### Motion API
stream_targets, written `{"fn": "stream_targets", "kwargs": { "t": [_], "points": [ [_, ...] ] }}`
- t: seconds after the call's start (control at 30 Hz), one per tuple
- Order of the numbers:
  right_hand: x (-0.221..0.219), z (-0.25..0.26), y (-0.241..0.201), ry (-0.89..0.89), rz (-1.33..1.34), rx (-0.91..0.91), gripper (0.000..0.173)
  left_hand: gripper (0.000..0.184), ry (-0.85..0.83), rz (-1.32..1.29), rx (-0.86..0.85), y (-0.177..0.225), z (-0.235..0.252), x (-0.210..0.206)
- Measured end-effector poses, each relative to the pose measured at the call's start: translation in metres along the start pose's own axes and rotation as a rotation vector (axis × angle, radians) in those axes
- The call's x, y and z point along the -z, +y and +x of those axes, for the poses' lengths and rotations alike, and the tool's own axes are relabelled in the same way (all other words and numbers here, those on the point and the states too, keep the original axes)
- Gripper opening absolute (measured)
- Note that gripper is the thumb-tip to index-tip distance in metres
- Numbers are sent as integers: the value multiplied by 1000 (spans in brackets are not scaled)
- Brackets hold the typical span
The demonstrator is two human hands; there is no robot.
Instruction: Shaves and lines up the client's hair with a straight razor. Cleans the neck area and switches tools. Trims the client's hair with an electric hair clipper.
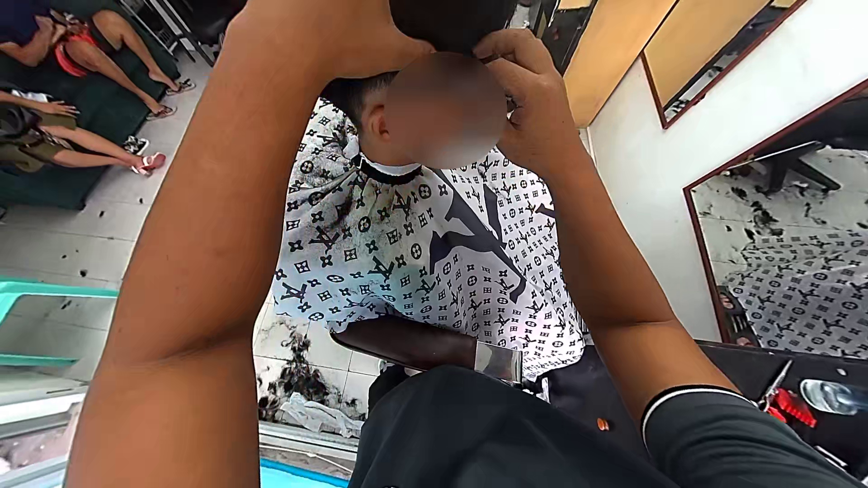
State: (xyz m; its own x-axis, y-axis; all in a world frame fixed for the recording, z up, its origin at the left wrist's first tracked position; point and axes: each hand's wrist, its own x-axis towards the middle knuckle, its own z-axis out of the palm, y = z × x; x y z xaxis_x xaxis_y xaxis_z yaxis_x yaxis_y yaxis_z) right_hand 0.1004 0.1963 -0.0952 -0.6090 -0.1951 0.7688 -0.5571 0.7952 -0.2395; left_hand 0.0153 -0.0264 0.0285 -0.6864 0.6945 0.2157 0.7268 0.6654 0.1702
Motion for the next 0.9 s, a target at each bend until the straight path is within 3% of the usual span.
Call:
{"fn": "stream_targets", "kwargs": {
  "t": [0.07, 0.2, 0.53, 0.9],
  "points": [
    [-5, 2, 5, 12, 10, -16, 24, 64, -99, 0, 70, 5, 8, 1],
    [-9, 3, 11, 33, 19, -30, 25, 53, -143, -13, 150, 13, 10, 0],
    [-16, 7, 17, 102, -23, 24, 24, 48, -149, -19, 139, 11, 17, 0],
    [-14, 9, 16, 45, -9, -18, 25, 48, -173, -23, 170, 14, 17, -2]
  ]
}}
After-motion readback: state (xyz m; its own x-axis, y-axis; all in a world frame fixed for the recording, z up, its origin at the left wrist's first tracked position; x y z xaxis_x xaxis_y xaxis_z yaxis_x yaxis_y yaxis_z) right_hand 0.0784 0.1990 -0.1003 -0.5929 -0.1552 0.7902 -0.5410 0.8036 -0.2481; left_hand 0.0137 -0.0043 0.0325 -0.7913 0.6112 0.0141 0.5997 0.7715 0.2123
